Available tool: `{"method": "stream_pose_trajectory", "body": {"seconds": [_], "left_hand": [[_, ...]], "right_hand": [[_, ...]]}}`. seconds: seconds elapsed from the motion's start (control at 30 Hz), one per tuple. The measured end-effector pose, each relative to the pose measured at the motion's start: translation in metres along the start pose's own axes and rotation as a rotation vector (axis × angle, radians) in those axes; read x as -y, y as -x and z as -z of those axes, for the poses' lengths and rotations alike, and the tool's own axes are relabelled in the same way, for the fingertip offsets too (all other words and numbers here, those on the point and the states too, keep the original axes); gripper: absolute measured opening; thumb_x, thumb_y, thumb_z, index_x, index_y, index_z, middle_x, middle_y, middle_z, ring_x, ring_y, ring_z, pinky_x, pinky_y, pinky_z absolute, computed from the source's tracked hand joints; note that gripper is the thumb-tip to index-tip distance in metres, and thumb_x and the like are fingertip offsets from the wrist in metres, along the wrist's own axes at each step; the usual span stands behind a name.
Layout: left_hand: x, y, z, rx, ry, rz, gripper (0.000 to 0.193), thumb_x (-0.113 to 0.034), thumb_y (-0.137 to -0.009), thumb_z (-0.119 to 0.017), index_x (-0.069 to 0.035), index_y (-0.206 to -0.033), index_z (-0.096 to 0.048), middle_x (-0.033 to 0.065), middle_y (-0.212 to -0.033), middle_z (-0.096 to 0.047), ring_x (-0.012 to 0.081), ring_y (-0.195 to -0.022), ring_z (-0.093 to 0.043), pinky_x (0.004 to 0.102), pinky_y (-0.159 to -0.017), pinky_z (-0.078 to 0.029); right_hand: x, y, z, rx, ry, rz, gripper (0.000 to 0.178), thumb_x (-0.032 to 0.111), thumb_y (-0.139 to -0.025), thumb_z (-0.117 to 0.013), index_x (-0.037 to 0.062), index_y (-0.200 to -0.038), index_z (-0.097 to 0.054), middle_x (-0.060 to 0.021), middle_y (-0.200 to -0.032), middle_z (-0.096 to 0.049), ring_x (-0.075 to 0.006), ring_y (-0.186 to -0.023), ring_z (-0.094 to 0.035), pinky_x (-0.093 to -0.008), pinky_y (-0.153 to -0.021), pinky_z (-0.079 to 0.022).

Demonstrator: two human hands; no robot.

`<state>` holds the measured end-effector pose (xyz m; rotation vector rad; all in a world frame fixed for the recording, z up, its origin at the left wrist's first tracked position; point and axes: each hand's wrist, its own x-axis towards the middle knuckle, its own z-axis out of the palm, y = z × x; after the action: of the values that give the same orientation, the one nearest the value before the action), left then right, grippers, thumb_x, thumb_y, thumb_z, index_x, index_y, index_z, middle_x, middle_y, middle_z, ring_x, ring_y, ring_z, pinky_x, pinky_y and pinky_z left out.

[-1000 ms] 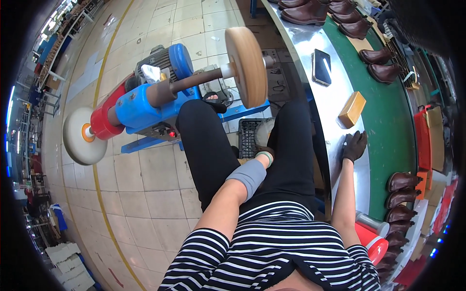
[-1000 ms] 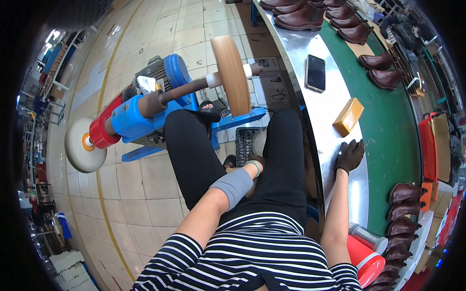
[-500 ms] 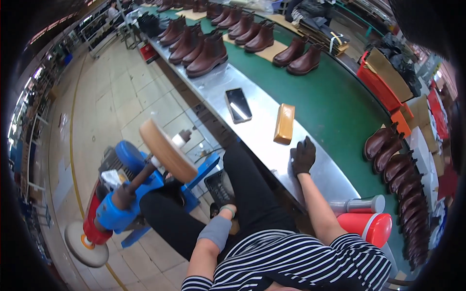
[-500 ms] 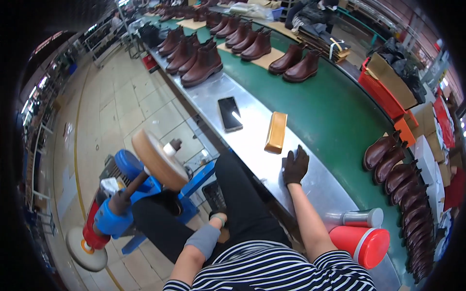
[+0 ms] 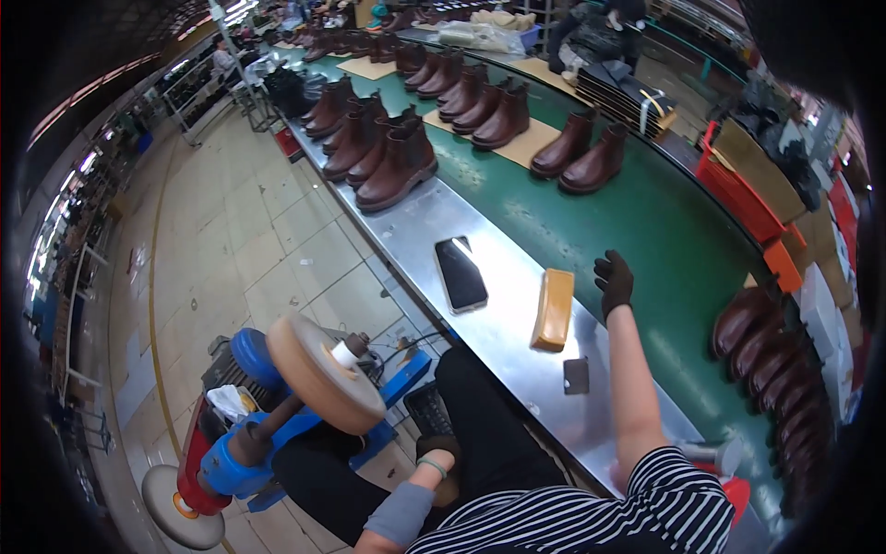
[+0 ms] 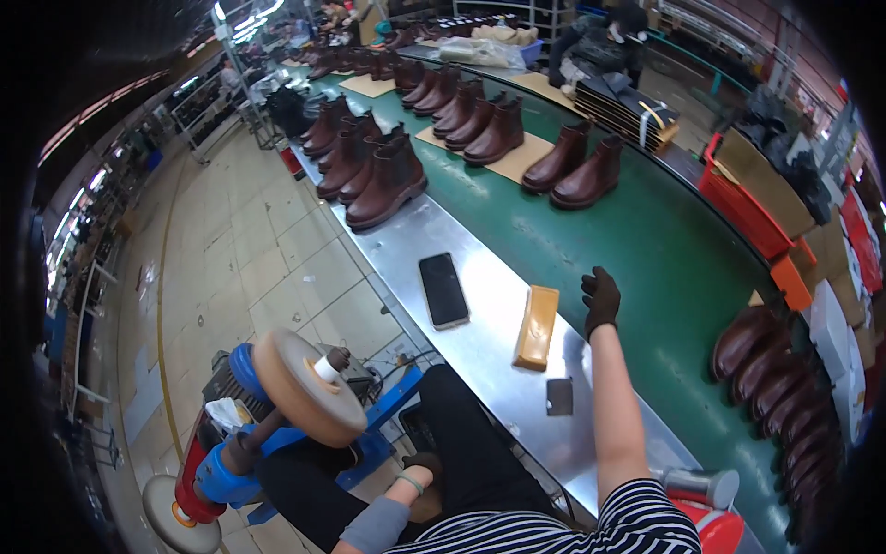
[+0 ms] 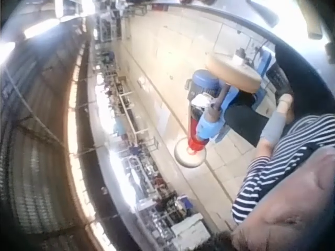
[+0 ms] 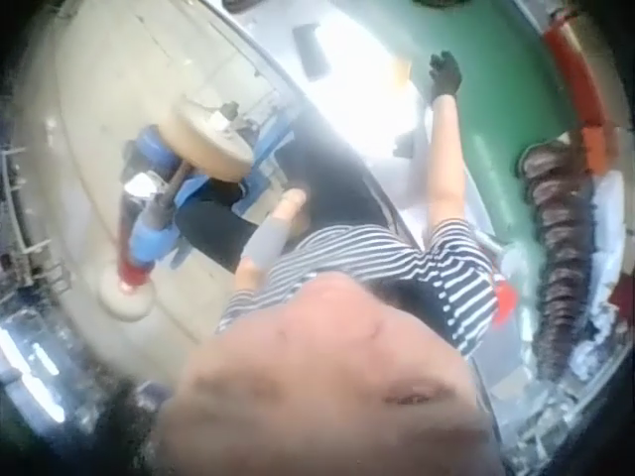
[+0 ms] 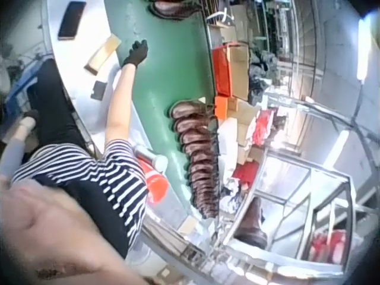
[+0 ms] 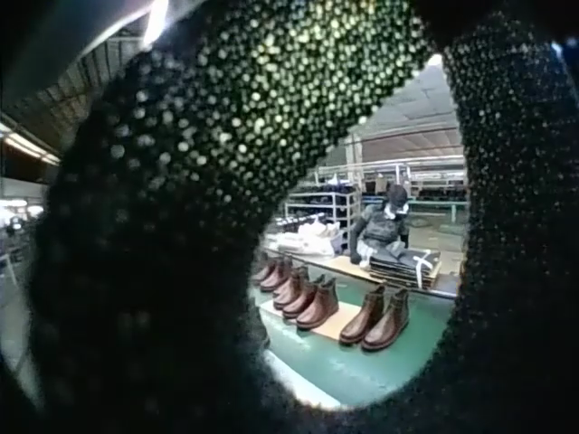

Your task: The recorder is polishing and finishing leather boots using a rotating polishing wheel in a shoe factory.

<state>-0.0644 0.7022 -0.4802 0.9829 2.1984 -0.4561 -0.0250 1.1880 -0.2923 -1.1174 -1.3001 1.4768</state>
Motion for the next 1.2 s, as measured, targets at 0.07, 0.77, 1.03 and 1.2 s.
{"method": "stream_pose_trajectory", "body": {"seconds": [0.07,0.77,1.03,1.2], "left_hand": [[0.002,0.039,0.060,0.041,0.039,-0.032,0.027,-0.029,-0.087,-0.047,-0.019,-0.090,-0.072,0.0070,-0.113,-0.065,0.0246,-0.097,-0.065,0.0465,-0.080,-0.047],[0.051,0.149,0.325,-0.071,1.510,-0.760,0.044,-0.025,-0.096,-0.049,-0.006,-0.135,-0.042,0.0134,-0.130,-0.050,0.0238,-0.120,-0.049,0.0348,-0.103,-0.036],[0.028,0.188,0.386,-0.185,1.444,-0.792,0.060,-0.021,-0.087,-0.059,-0.006,-0.139,-0.035,0.0147,-0.133,-0.046,0.0275,-0.121,-0.047,0.0365,-0.101,-0.038],[-0.013,0.250,0.411,-0.097,1.401,-1.103,0.071,-0.013,-0.078,-0.060,-0.004,-0.140,-0.029,0.0173,-0.131,-0.045,0.0308,-0.123,-0.044,0.0376,-0.103,-0.036]], "right_hand": [[-0.001,-0.047,-0.027,0.094,-0.189,-0.265,0.049,0.042,-0.089,-0.053,0.0086,-0.124,-0.053,-0.0121,-0.100,-0.064,-0.0265,-0.091,-0.058,-0.0414,-0.076,-0.047],[-0.039,-0.300,-0.085,-0.134,-0.745,-0.416,0.049,0.045,-0.076,-0.062,0.0190,-0.117,-0.054,-0.0114,-0.118,-0.054,-0.0307,-0.116,-0.042,-0.0532,-0.096,-0.037],[-0.007,-0.250,0.019,0.065,-0.752,-0.289,0.042,0.016,-0.076,-0.069,0.0046,-0.114,-0.055,-0.0190,-0.113,-0.055,-0.0367,-0.100,-0.055,-0.0470,-0.079,-0.057],[0.040,-0.142,0.048,0.166,-0.658,-0.237,0.044,0.020,-0.077,-0.069,0.0021,-0.115,-0.055,-0.0179,-0.104,-0.060,-0.0382,-0.087,-0.061,-0.0441,-0.071,-0.058]]}}
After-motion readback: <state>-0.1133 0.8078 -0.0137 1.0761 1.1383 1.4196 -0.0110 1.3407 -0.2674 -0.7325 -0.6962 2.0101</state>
